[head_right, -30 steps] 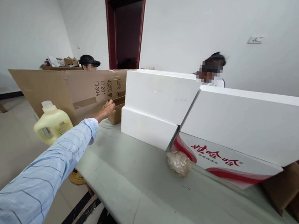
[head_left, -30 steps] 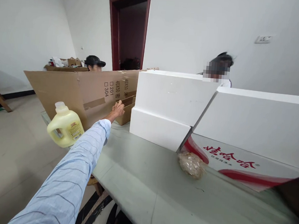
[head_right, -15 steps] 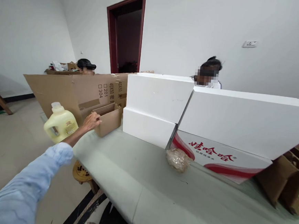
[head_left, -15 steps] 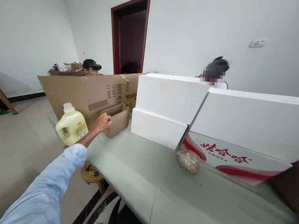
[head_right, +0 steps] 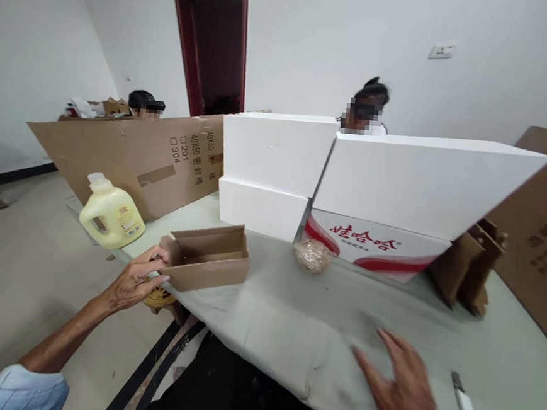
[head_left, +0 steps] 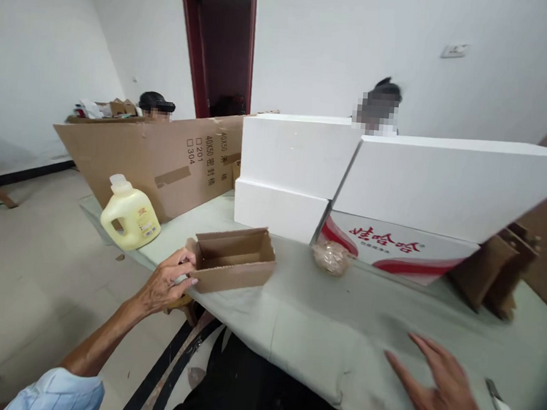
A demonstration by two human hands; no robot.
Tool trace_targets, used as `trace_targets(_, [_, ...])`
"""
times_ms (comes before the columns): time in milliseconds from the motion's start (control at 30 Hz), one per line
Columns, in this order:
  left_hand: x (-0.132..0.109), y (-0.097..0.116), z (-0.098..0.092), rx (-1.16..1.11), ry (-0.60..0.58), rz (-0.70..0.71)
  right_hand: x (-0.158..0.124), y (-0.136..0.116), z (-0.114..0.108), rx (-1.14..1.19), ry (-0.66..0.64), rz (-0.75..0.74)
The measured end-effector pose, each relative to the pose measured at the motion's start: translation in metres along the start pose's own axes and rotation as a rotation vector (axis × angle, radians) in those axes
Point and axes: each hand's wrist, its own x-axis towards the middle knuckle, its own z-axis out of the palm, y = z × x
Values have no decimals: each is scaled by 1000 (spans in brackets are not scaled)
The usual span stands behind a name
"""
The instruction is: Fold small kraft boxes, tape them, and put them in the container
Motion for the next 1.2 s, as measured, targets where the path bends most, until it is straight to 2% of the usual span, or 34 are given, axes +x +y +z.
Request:
trace_targets(133, [7,30,23,-87,-120,183,1,-37,35,253,-283,4])
trace_targets(200, [10,41,28,-149,-176,251,1,-58,43,356,-403,17])
trace_targets(267, [13,48,29,-225,-247,282,-1,-72,44,421,-469,28])
trace_targets(400, [26,51,28,-378,-365,221,-12,-86,37,492,-526,47])
trace_targets(467, [35,49,30,-422,-361,163,-16,-91,33,546,-532,61])
trace_targets(533, [42,45,34,-447,-303,102,-15,-97,31,652,-527,118])
trace_targets(600, [44,41,39,-430,-223,66,-11,-99,31,772,-510,241])
trace_targets(667, [40,38,46,-333,-188,104,-3,-96,32,844,-481,412])
trace_targets(733, [31,36,54,-178,-244,222,6,-90,31,896,-484,588])
trace_targets(833, [15,33,70,18,-364,412,15,-83,29,1024,-575,823])
trace_targets(933, [9,31,86,108,-344,505,18,-85,26,1098,-653,1006])
trace_targets(1067, [20,34,90,73,-275,554,19,-89,18,1131,-749,1093])
trace_targets(1133, [29,40,82,-6,-280,525,21,-87,11,1128,-811,1062])
trace_targets(1200, [37,48,71,-117,-308,437,22,-85,1,1106,-873,995])
